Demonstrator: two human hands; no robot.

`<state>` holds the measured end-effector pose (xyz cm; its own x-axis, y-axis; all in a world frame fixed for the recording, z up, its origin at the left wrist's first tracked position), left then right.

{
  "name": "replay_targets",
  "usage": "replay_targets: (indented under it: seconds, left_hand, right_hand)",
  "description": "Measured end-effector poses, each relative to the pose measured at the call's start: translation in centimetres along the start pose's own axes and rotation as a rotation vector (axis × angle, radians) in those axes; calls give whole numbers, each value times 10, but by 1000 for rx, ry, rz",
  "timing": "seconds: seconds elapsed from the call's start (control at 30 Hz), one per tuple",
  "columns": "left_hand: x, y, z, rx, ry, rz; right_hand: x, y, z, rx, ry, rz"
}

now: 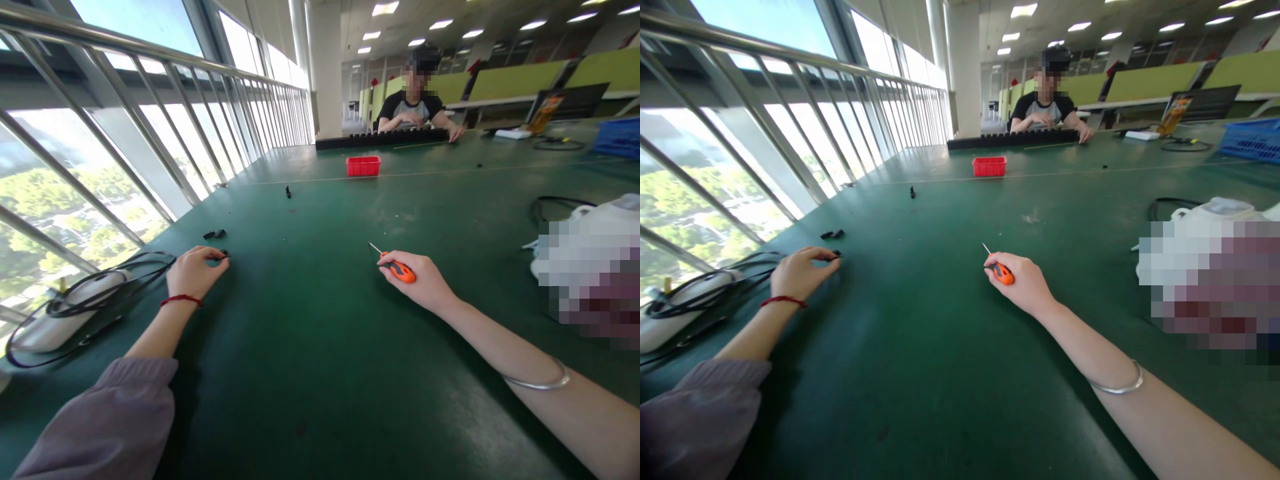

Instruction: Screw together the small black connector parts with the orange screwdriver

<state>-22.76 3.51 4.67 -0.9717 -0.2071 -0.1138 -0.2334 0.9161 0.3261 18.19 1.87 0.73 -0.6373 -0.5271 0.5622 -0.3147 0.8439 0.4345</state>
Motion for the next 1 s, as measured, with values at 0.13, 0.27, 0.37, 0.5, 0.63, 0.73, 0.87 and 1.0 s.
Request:
replay_targets:
  seconds: [0.13, 0.27, 0.37, 0.5, 0.63, 0.73, 0.87, 1.0]
  left_hand:
    - [35, -1, -5, -1, 43, -133]
    - [32, 0, -1, 129, -7, -168]
    - [29, 3, -8, 124, -42, -201]
    - [39, 4, -18, 7, -135, -302]
    - [52, 4, -10, -5, -261, -331]
    - [54, 5, 0, 23, -328, -322]
    - [50, 6, 6, 61, -372, -321]
    - [48, 7, 6, 73, -393, -321]
  right_hand:
    - [3, -1, 0, 1, 1, -3]
    - [2, -1, 0, 16, 3, 7]
    - [2, -1, 1, 34, -1, 7]
    - [3, -1, 1, 28, -9, 0]
    - [2, -1, 2, 42, -8, 8]
    - [1, -1, 2, 57, -8, 16]
    - [0, -1, 3, 63, 3, 16]
    - [1, -1, 3, 63, 5, 11]
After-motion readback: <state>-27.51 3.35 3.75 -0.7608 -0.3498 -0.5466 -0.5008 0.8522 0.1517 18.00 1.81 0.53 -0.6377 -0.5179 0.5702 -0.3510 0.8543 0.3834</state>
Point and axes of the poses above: each hand's wrist, its own y-axis towards the middle knuckle, its own z-axis out of the palm, x = y × z, the point moved 4 cm from there along y, towards the middle knuckle, and after that the axes turned 3 degrees about x, right-handed, at the moved point
